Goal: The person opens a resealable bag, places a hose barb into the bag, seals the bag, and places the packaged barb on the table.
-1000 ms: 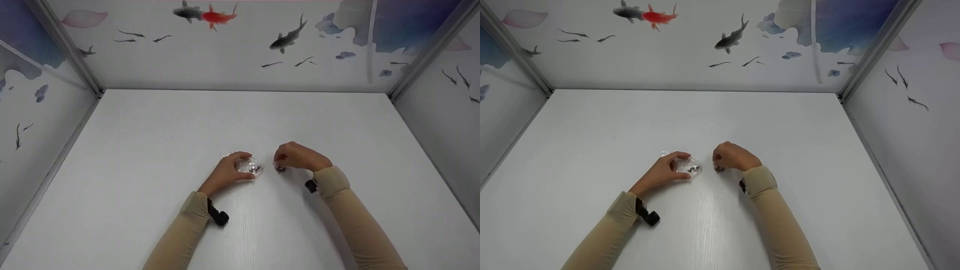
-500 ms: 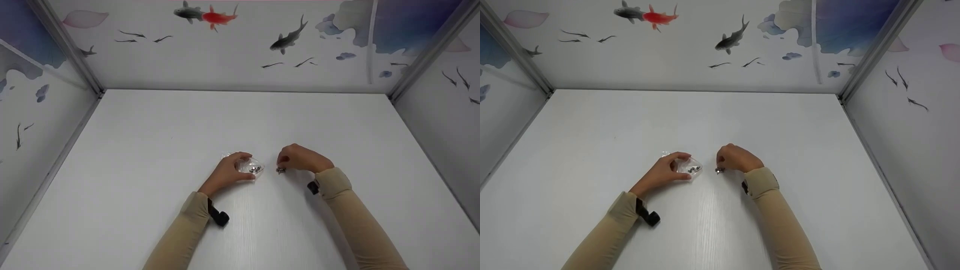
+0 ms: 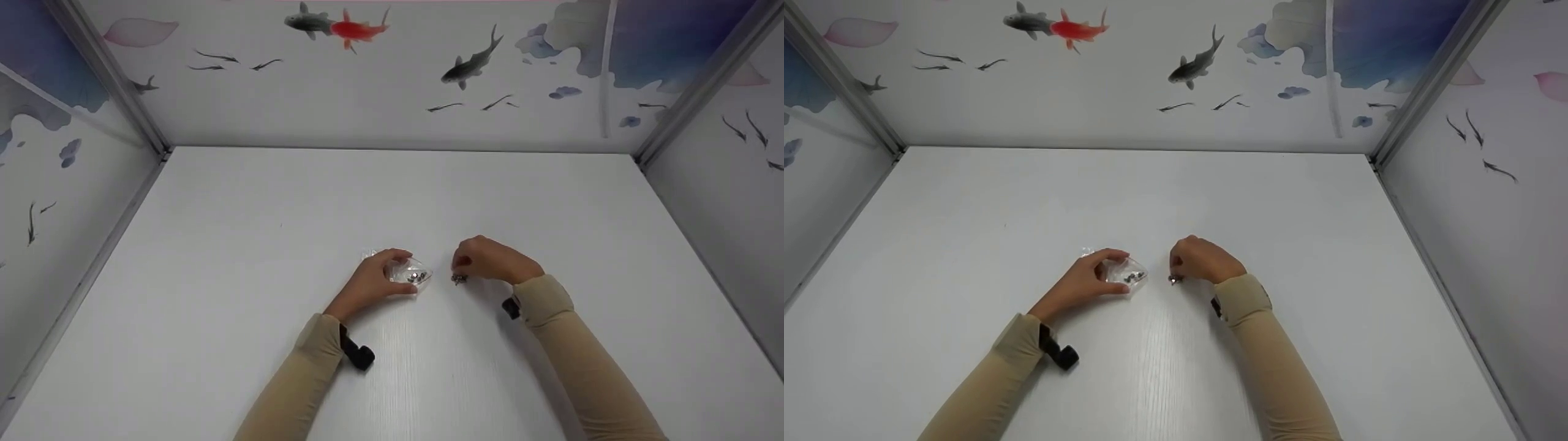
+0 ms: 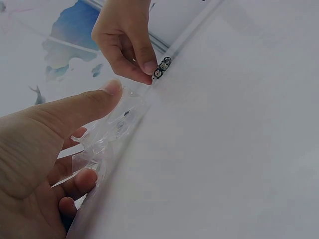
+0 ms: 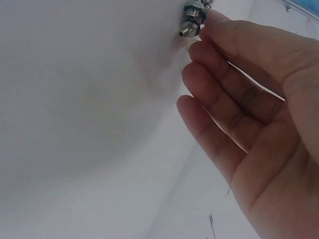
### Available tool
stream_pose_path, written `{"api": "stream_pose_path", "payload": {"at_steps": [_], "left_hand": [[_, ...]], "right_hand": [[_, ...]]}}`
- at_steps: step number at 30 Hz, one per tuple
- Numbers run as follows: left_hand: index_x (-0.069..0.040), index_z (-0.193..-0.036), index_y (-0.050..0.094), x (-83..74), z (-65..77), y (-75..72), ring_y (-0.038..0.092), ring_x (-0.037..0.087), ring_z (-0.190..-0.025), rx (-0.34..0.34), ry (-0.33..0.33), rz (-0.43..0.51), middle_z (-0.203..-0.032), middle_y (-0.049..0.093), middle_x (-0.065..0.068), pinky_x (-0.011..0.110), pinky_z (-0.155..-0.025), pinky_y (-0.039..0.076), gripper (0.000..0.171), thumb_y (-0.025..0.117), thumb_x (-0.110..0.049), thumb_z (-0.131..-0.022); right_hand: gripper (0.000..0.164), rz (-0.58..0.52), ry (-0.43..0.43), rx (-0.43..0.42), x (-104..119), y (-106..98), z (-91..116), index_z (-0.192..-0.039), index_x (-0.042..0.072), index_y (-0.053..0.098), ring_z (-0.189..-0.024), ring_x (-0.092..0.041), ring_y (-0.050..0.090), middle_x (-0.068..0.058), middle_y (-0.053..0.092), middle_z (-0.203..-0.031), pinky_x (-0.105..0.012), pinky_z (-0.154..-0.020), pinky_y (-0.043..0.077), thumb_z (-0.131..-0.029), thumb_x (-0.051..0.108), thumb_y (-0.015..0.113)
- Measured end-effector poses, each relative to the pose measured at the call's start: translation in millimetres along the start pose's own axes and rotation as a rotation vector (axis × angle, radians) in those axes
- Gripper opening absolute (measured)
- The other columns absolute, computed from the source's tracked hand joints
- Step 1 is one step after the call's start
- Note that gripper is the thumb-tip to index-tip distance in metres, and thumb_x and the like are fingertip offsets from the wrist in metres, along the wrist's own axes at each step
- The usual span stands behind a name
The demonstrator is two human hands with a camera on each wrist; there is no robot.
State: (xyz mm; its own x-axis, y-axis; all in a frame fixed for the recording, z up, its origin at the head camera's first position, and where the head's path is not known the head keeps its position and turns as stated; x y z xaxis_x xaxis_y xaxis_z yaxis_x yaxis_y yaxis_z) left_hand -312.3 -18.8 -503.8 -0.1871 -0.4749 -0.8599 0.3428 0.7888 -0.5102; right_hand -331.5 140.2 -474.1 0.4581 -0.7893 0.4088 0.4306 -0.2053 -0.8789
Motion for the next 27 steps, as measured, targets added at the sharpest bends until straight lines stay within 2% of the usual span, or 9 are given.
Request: {"api": "stream_pose_path", "payload": {"at_steps": [9,21,27], "left_hand": [[-0.016,-0.130,0.058,-1.7,-1.9,0.2,0.052,0.017,-0.099,-0.007,0.039,-0.025,-0.126,0.062,0.001,0.035,-0.090,0.042,0.066,0.084,-0.034,-0.072],[-0.021,-0.130,0.058,0.4,-0.2,0.3,0.047,0.014,-0.091,-0.006,0.015,-0.010,-0.126,0.060,-0.003,0.032,-0.084,0.041,0.064,0.084,-0.035,-0.072],[-0.020,-0.130,0.058,0.6,-0.7,0.3,0.047,0.014,-0.092,-0.006,0.020,-0.018,-0.126,0.061,-0.002,0.032,-0.085,0.041,0.064,0.084,-0.033,-0.072]], "right_hand": [[0.010,-0.014,0.024,-0.004,-0.5,0.9,-0.6,-0.095,0.010,0.075,-0.075,-0.012,0.056,0.000,0.070,-0.090,-0.027,-0.071,0.050,-0.087,0.014,0.070],[0.009,0.014,-0.029,-0.005,1.1,1.5,-1.1,-0.095,0.012,0.074,-0.079,-0.011,0.056,0.001,0.069,-0.092,-0.028,-0.074,0.049,-0.089,0.011,0.068],[0.008,-0.049,-0.011,-0.001,2.0,1.4,-3.4,-0.093,0.012,0.074,-0.075,-0.011,0.057,0.002,0.068,-0.088,-0.027,-0.070,0.049,-0.089,0.012,0.068]]}}
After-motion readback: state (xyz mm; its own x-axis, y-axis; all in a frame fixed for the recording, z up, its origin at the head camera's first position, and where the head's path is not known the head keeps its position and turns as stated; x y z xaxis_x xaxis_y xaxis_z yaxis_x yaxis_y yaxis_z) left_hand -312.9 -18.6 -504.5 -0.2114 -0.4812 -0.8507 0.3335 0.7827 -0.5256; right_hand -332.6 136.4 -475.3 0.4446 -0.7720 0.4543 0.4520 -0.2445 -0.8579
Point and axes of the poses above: each hand's wrist, its own z-axis away from the middle knuckle, its own y-axis out of the palm, x = y × z, the point moved 10 cm from there along -z, towards the middle knuckle
